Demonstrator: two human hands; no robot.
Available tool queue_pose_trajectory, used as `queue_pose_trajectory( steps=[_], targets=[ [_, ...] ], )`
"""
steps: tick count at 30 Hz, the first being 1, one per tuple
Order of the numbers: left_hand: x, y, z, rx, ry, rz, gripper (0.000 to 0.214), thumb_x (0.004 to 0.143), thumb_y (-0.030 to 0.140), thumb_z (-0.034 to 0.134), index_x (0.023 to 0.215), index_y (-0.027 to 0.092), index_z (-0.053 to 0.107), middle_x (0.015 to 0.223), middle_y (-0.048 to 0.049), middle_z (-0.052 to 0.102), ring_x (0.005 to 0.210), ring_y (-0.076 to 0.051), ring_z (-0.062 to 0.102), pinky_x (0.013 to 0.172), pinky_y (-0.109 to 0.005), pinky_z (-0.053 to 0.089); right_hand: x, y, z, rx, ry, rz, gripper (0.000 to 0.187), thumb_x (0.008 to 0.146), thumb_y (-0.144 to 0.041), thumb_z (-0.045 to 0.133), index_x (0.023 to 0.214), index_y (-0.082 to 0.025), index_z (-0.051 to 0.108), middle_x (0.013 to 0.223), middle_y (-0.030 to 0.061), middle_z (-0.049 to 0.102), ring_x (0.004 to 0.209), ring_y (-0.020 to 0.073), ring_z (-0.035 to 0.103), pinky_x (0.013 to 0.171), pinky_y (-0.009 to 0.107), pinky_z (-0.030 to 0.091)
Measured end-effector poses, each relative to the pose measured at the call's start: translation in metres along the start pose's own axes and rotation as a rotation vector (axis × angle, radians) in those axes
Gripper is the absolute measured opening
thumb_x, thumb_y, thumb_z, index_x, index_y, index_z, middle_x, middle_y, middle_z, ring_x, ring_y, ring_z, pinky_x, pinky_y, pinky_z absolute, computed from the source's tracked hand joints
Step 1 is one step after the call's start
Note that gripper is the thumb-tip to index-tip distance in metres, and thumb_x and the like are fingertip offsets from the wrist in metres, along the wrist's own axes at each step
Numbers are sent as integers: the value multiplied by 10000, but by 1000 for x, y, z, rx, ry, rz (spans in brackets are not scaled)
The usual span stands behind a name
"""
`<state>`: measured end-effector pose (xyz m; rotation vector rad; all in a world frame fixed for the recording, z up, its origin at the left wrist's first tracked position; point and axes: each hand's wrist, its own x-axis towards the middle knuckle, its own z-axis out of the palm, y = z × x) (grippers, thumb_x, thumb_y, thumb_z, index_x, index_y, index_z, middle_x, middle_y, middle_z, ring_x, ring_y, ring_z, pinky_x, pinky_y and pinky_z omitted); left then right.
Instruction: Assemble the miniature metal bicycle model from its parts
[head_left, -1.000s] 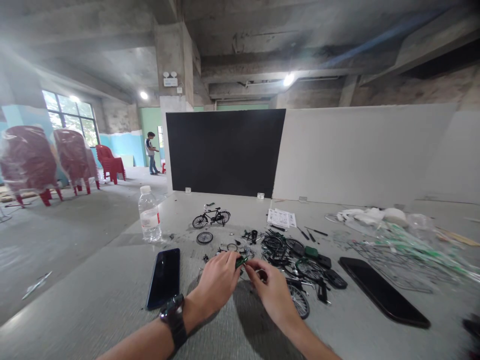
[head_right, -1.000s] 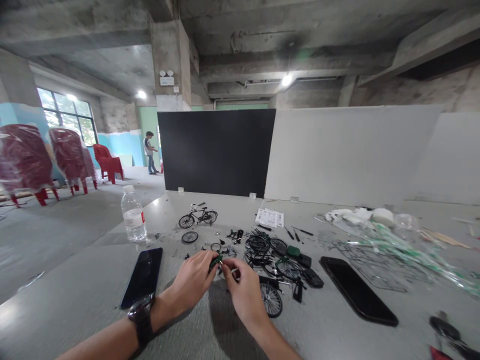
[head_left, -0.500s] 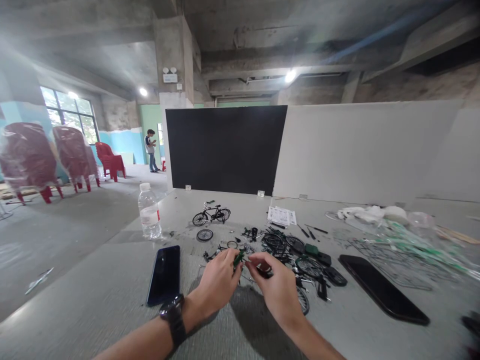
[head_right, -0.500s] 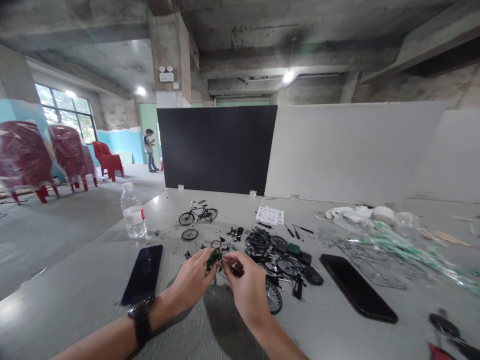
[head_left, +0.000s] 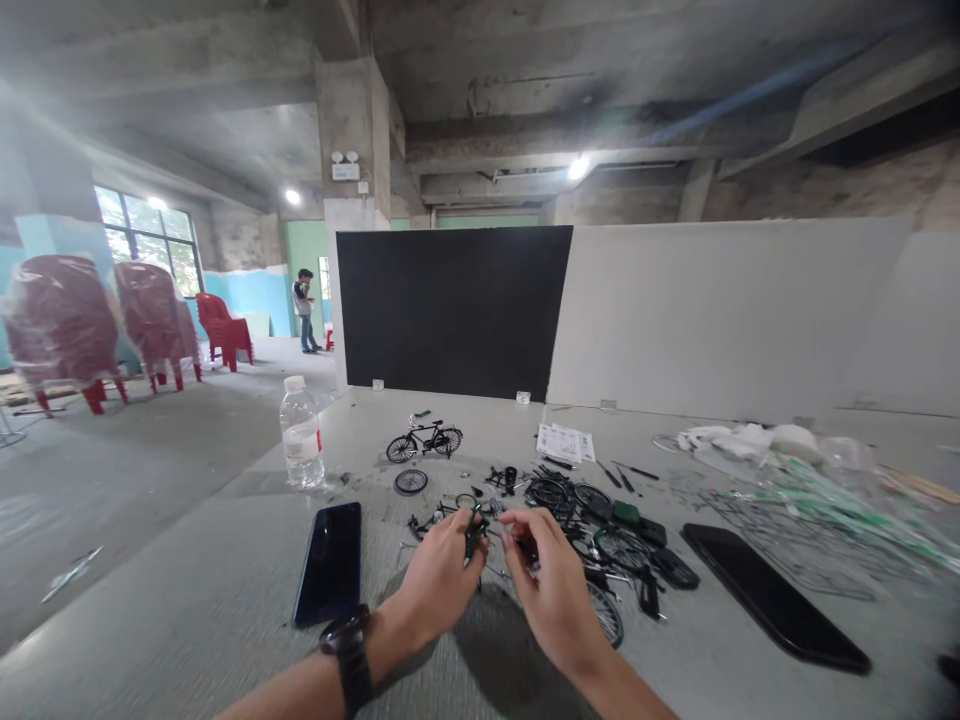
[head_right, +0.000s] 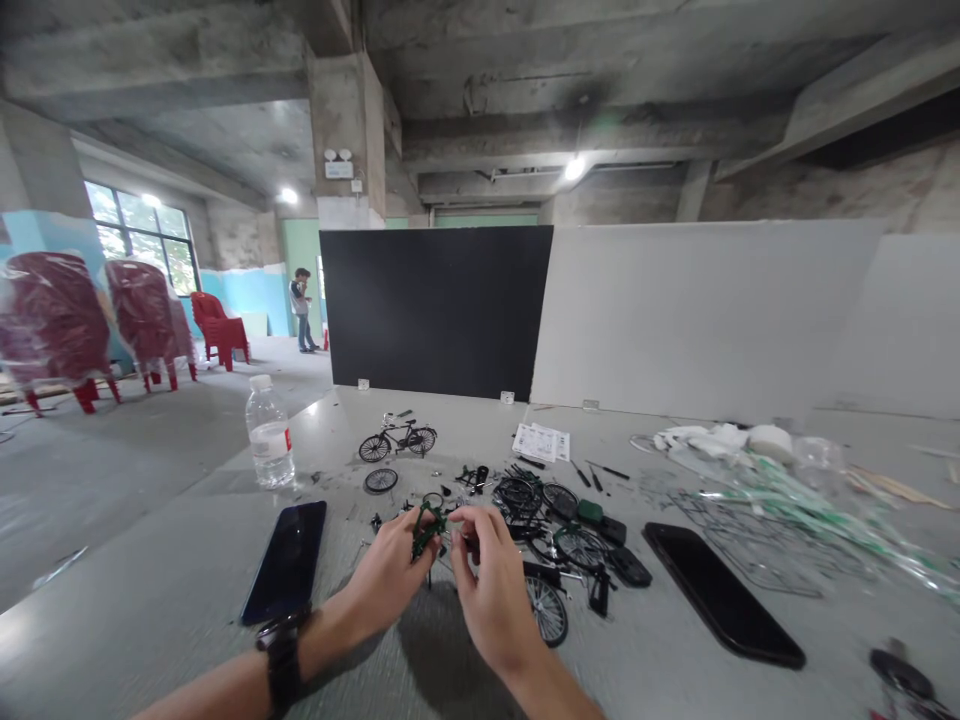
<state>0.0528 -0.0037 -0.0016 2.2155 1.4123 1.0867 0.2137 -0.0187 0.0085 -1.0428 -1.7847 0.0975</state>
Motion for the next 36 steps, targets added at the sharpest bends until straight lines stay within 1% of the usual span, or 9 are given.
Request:
queue_pose_trajectory(
  steps=[3,7,12,17,21,25,27,32,36],
  targets=[
    [1,0,-1,-36,10,0,126,942,198,481,998,179,592,1009,-91,707,971,-238,658,878,-344,485,-1,1,0,-2,8,-35,191,994,-296,466,1114,-201,580,897,71,636,781,190,651,738,296,545],
    [2,1,-2,-102,19,-15,139,936,207,490,992,165,611,975,-89,706,942,-233,661,882,-352,484,-2,5,3,44,31,-11,246,989,-326,499,1196,-195,528,867,53,646,777,180,664,760,293,554],
    [2,0,0,-159,54,-87,125,883,210,564,958,151,645,941,-96,711,920,-235,654,860,-354,500,0,4,2,90,71,60,242,956,-435,557,1050,-214,579,836,65,706,760,201,706,737,309,582],
    [2,0,7,-385,32,-161,123,850,232,605,934,151,646,855,-58,693,792,-189,634,736,-292,521,2,1,-4,48,104,15,221,951,-424,584,888,-225,658,810,60,734,706,196,707,701,298,578],
    [1,-2,15,-632,-57,-233,192,854,284,595,959,128,633,811,-40,648,663,-155,589,591,-262,513,3,4,-6,28,90,-55,224,966,-385,573,1011,-217,714,879,78,752,794,214,724,780,325,586],
    [-1,-7,20,-667,-76,-259,244,856,356,630,951,132,635,786,-31,636,646,-147,591,587,-255,506,2,6,-6,20,26,-94,341,988,-352,539,1280,-227,664,973,89,739,874,211,719,824,324,586],
    [-1,-8,21,-676,-80,-269,272,854,392,642,936,134,635,765,-27,629,626,-143,589,581,-254,497,2,5,-6,18,14,-109,379,998,-326,521,1348,-231,629,975,90,717,874,197,708,812,300,584],
    [-2,-10,24,-767,-102,-258,339,826,449,661,924,128,614,741,-20,605,550,-125,547,544,-266,472,2,2,-6,0,20,-152,371,1008,-256,499,1359,-240,618,922,74,690,822,169,696,775,264,579],
    [-2,-9,24,-783,-107,-257,351,802,453,660,913,126,595,750,-31,613,556,-126,543,544,-268,460,2,2,-5,29,65,-216,271,978,-211,558,1225,-237,668,915,54,712,789,161,709,758,250,586]
  ],
)
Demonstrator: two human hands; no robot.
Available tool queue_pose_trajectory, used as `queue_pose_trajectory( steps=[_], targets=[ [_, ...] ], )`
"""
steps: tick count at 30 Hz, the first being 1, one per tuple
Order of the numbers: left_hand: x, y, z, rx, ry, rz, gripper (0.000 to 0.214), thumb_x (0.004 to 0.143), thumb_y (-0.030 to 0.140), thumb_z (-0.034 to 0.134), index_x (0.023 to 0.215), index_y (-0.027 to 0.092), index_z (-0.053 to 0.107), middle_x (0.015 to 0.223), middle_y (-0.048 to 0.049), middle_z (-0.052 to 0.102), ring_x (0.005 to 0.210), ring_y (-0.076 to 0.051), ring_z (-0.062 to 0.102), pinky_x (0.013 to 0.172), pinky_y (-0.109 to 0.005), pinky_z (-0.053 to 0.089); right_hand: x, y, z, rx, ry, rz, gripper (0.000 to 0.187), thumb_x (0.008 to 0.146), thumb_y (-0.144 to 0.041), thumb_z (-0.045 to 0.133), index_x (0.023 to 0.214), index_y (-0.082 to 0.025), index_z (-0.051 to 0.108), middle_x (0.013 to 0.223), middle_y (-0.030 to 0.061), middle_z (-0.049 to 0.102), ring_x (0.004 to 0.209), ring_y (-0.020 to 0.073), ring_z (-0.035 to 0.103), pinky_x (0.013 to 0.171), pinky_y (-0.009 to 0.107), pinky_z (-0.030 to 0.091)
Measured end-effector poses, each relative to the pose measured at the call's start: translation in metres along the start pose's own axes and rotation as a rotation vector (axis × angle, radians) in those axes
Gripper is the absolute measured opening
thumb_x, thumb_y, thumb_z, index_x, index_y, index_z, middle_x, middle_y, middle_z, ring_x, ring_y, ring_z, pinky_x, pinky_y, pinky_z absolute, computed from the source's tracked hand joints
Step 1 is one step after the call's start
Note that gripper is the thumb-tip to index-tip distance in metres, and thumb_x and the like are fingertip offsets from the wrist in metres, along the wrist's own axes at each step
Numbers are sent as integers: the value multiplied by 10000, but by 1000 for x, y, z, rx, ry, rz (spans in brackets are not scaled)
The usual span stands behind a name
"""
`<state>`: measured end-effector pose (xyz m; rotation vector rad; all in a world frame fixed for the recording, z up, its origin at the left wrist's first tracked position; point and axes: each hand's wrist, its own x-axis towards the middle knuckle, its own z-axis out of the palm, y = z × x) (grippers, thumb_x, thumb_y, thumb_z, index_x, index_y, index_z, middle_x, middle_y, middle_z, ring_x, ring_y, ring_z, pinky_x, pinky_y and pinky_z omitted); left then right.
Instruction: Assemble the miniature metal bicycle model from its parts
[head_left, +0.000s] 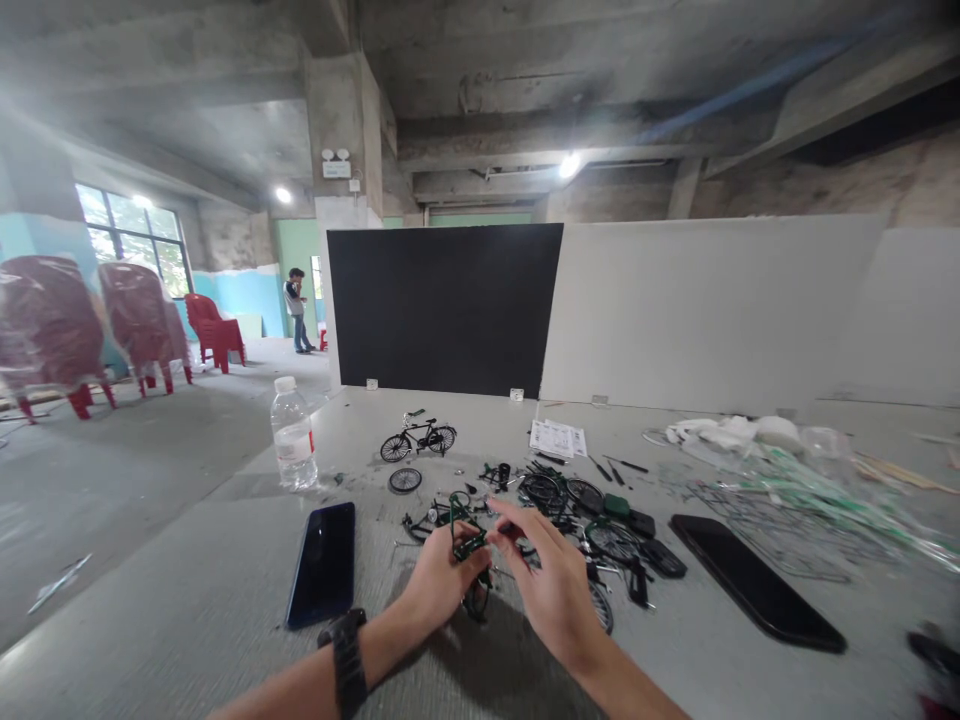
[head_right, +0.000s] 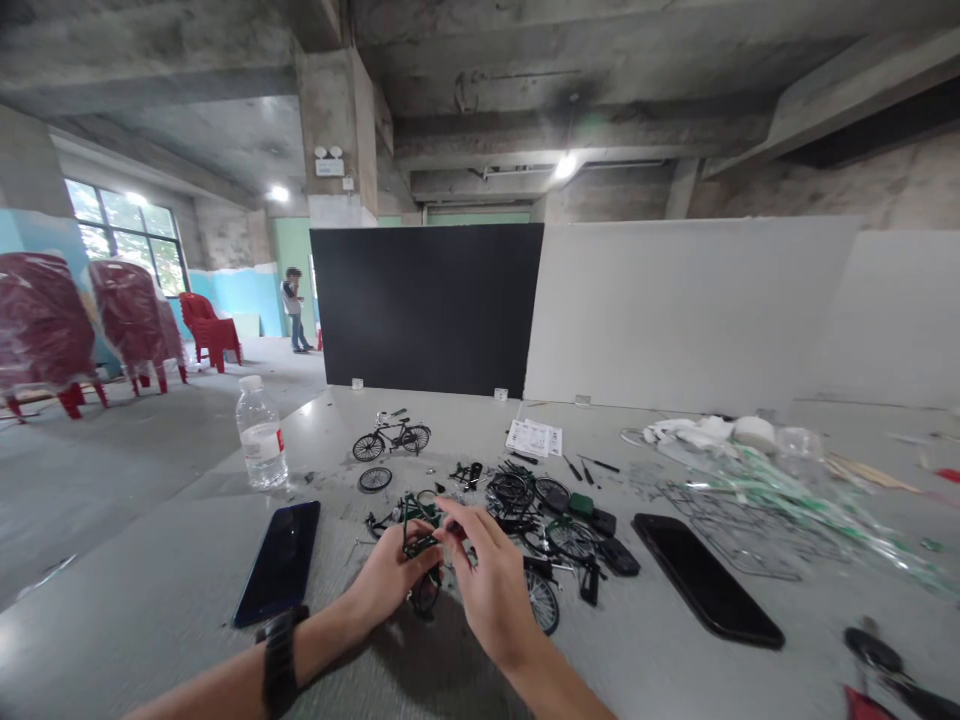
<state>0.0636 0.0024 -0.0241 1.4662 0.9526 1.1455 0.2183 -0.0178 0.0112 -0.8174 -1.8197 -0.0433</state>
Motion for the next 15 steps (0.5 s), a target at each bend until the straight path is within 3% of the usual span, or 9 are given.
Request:
queue_pose_trajectory(
  steps=[8,15],
  targets=[
    [1,0,0,-31,-5,-11,340,783,452,669,873,133,591,702,-27,615,554,-129,554,541,-260,460,2,0,1,-4,13,-55,226,953,-133,584,1124,-243,682,970,37,735,855,154,719,787,225,576],
    [2,0,-1,-13,-2,-33,385,772,486,684,881,127,601,697,-14,611,494,-118,553,497,-250,448,2,2,0,-22,24,-58,82,943,-160,616,974,-226,654,855,18,705,759,150,696,709,221,552]
  ],
)
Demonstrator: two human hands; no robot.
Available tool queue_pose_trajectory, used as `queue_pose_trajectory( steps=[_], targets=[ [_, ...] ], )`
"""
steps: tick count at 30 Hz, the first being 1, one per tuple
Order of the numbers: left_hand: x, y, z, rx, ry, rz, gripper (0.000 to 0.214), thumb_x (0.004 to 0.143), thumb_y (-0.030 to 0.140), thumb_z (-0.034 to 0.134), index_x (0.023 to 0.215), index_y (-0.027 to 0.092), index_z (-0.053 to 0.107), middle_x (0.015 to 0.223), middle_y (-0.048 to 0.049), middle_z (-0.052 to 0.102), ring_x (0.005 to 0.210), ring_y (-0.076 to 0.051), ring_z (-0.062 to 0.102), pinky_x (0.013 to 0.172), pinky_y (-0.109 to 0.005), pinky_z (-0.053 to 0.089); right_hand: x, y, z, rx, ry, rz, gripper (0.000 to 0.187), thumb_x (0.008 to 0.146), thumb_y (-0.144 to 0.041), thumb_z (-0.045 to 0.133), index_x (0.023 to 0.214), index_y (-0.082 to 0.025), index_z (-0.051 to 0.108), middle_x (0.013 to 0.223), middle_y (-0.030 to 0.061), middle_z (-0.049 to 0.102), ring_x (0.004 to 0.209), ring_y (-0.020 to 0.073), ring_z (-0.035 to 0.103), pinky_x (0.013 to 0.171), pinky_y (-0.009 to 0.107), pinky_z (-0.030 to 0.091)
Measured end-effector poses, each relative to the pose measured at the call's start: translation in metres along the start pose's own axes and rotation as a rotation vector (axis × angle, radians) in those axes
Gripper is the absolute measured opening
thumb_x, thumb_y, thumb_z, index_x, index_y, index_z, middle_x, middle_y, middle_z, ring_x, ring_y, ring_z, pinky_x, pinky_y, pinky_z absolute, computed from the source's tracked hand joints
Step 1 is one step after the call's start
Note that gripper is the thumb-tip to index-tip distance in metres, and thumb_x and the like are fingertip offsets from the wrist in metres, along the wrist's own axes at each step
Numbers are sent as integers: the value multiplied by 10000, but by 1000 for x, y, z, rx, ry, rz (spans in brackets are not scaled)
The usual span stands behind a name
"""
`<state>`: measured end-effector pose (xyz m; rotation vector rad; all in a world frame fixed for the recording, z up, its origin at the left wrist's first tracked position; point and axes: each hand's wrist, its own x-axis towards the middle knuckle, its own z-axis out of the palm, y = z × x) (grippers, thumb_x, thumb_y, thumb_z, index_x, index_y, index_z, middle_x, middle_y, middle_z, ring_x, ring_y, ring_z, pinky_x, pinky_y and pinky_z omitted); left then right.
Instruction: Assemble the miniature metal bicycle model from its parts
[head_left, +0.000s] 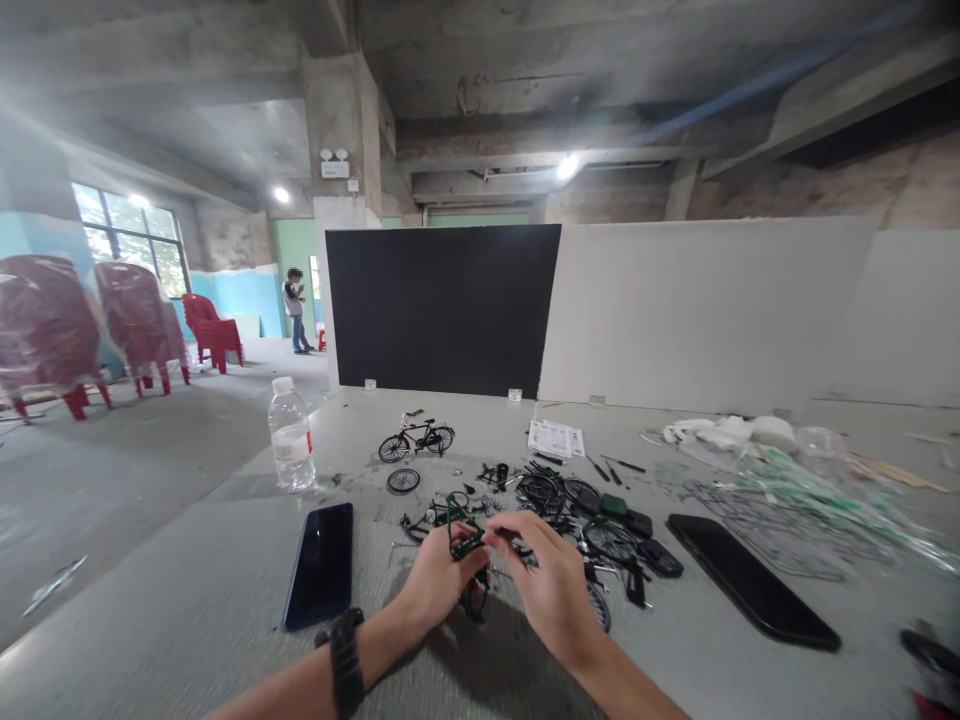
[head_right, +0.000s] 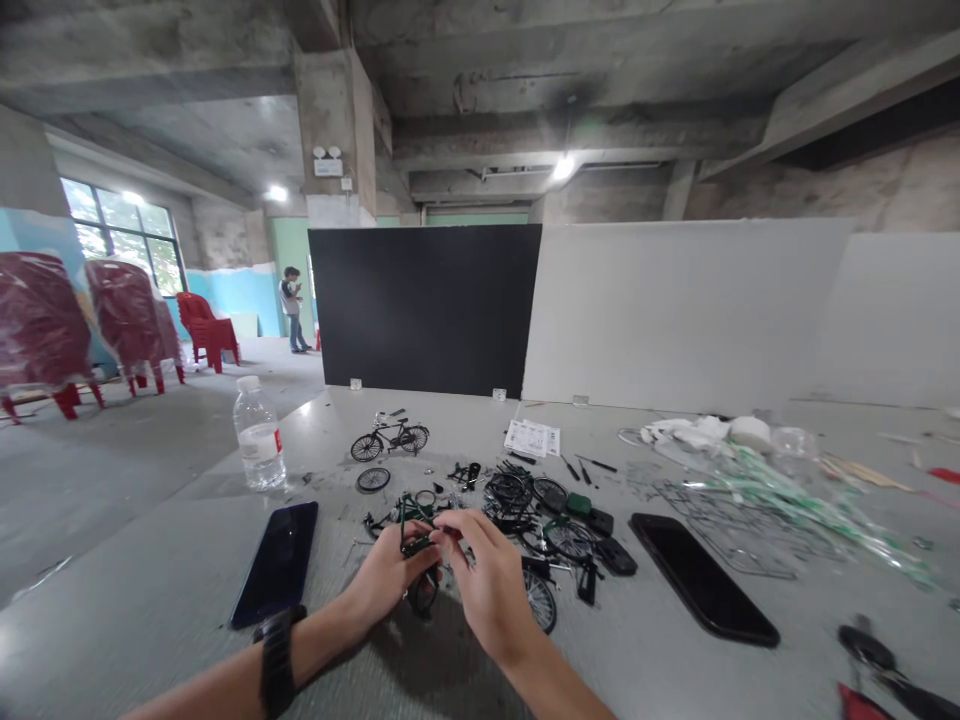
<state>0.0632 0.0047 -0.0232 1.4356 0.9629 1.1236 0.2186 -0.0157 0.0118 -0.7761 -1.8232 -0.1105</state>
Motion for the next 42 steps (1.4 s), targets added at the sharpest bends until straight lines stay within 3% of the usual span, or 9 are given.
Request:
queue_pose_trajectory(
  steps=[5,10,15,22,34,42],
  targets=[
    [0,2,0,-7,9,-24,416,758,508,708,896,128,610,689,-19,623,493,-125,557,495,-255,457,-1,1,-1,-16,-1,8,65,941,-159,617,925,-220,629,821,11,680,725,144,682,686,220,544],
    [1,3,1,-71,-4,-24,480,741,562,715,898,120,617,662,-21,623,486,-121,545,491,-253,454,-2,2,-1,8,-45,-9,231,967,-137,570,1160,-235,651,969,38,726,829,142,723,769,214,572],
    [3,-2,1,-119,-7,-38,533,728,605,717,904,112,617,660,-32,634,487,-121,539,500,-261,458,-2,4,0,-6,-80,9,398,993,-160,528,1382,-237,556,1027,54,743,902,149,734,780,213,587],
    [6,-3,-1,-85,-23,-30,513,750,602,708,885,112,635,661,-36,635,499,-130,551,498,-259,451,-3,6,1,-42,-40,29,94,974,-217,573,1005,-226,662,887,29,749,790,166,736,726,237,590],
    [1,2,1,-137,15,-55,603,678,654,738,918,114,616,660,-25,625,498,-118,538,498,-252,450,-2,5,2,-7,-90,8,317,994,-170,508,1277,-241,631,1028,61,764,910,171,749,804,250,606],
    [5,1,0,-82,-17,-32,536,732,632,702,860,116,632,658,-28,623,483,-120,541,485,-251,446,-2,2,0,-37,-41,26,140,971,-199,564,1055,-227,672,938,44,765,827,177,750,746,248,608]
  ],
)
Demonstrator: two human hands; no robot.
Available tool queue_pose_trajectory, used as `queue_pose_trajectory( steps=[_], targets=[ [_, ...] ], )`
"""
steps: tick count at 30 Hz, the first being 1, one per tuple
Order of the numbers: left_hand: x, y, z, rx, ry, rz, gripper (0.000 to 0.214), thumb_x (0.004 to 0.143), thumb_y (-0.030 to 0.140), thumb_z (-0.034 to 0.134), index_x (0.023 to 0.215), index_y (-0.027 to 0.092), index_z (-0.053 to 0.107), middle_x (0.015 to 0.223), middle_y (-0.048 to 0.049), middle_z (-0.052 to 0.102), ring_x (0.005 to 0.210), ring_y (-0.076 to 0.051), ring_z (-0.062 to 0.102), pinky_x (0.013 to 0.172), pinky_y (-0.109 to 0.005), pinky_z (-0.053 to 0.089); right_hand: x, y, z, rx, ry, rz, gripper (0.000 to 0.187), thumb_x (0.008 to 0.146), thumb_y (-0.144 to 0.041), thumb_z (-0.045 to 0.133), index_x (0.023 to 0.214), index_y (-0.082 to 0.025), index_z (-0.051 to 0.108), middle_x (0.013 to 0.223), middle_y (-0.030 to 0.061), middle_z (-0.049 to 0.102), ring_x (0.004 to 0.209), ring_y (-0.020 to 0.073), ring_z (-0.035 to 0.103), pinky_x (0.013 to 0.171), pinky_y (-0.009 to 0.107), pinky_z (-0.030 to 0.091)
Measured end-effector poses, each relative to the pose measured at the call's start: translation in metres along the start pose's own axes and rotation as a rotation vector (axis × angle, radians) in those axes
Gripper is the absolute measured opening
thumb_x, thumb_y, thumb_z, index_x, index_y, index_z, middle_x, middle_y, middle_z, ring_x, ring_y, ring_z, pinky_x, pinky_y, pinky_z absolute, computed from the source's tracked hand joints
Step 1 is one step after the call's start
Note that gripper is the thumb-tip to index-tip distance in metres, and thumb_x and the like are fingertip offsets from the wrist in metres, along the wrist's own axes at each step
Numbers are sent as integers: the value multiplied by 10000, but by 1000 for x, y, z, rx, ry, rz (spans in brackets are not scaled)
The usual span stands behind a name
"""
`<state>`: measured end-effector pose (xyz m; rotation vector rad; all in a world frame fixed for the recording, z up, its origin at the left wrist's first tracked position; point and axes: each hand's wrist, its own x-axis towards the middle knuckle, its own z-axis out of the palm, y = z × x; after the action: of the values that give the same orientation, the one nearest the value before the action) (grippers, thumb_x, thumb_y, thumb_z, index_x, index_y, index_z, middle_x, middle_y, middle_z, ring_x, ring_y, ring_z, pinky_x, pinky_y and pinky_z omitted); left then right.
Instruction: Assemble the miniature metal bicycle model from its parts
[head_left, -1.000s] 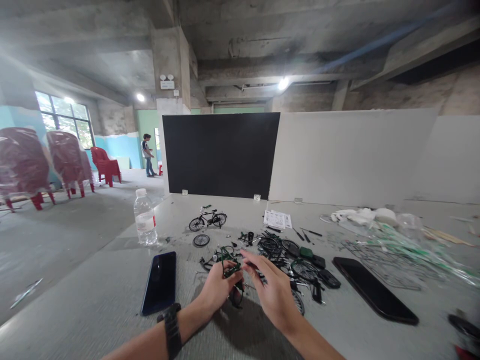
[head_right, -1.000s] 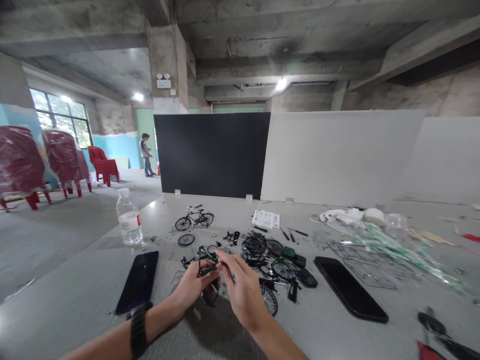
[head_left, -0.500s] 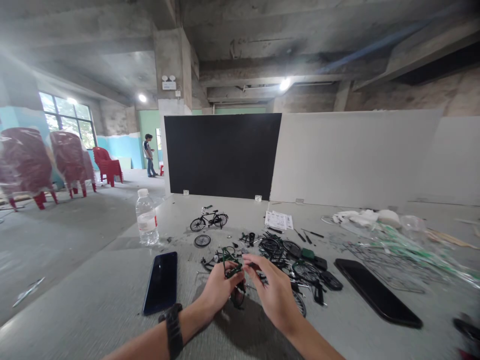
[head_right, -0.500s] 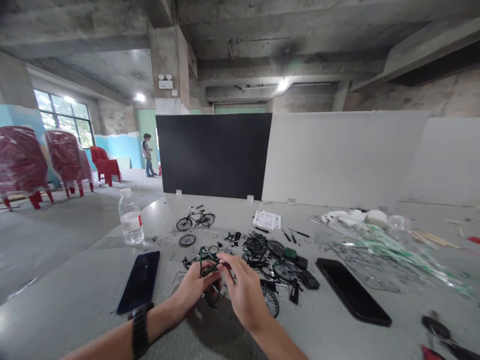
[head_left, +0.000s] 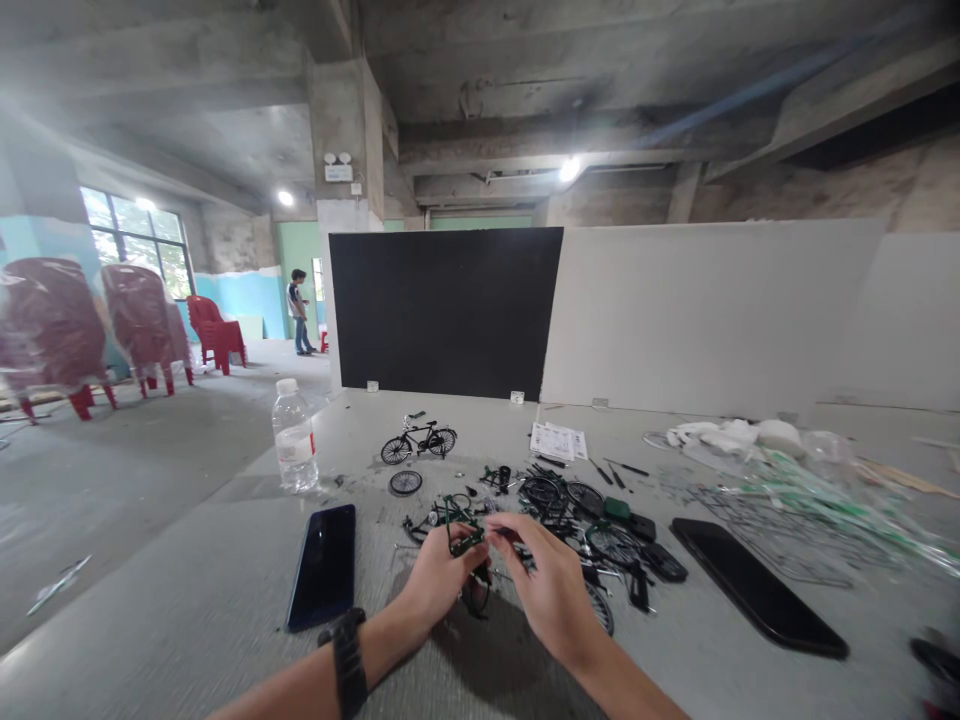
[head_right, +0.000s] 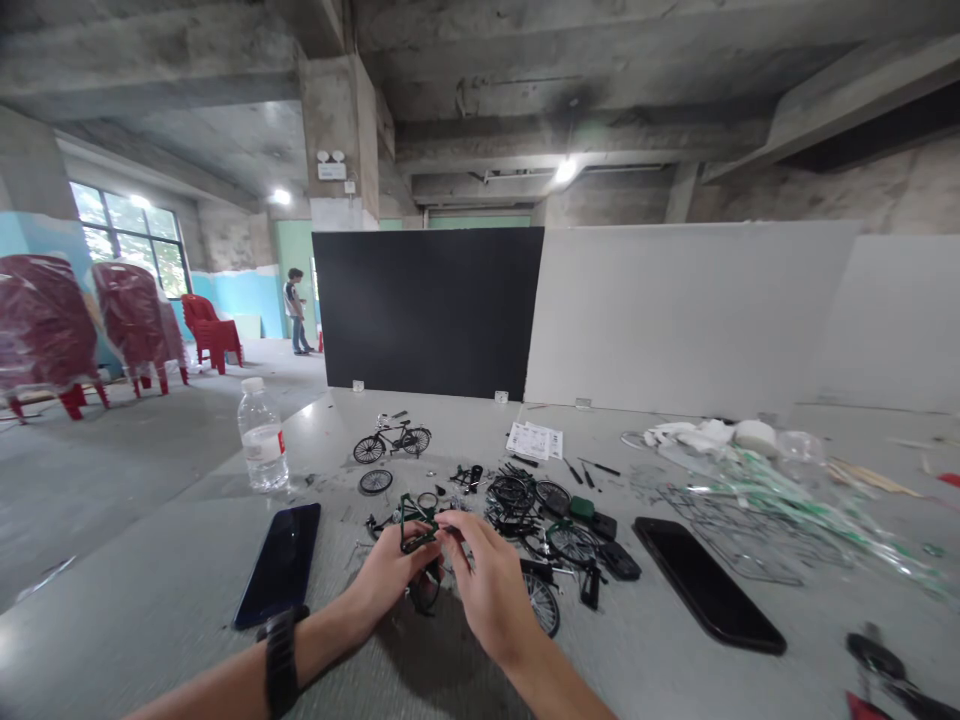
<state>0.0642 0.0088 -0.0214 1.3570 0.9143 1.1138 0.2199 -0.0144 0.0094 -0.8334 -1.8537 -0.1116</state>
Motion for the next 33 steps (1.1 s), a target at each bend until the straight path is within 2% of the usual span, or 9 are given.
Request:
queue_pose_trajectory(
  steps=[9,15,21,24,33],
  targets=[
    [-3,1,0,-27,20,5,577,732,642,705,939,109,625,694,-30,627,495,-118,539,496,-259,459,-2,4,3,25,-32,-20,228,990,-183,532,1184,-229,641,1030,57,766,899,170,752,809,255,609],
    [-3,5,1,-5,95,61,505,751,582,701,936,121,608,690,-20,614,532,-133,543,502,-266,477,1,-1,1,20,11,-10,149,988,-221,545,1076,-220,666,955,55,776,835,181,761,758,258,618],
    [-11,14,2,84,218,139,351,814,470,676,941,150,609,773,-40,648,636,-155,591,559,-255,490,2,-10,-5,10,21,-17,164,990,-204,536,1064,-224,680,960,57,779,846,184,760,763,264,612],
    [-16,21,3,166,224,205,269,852,423,651,879,158,615,757,-41,650,653,-153,585,594,-251,479,1,-13,-6,-6,38,-18,152,985,-208,554,1070,-227,678,974,58,780,868,189,759,784,274,610],
    [-23,26,1,178,213,206,239,879,399,625,908,163,603,785,-35,661,599,-130,571,575,-243,473,1,-19,-6,6,54,-7,135,980,-191,561,1046,-240,669,987,50,781,878,180,756,814,277,602]
  ],
)
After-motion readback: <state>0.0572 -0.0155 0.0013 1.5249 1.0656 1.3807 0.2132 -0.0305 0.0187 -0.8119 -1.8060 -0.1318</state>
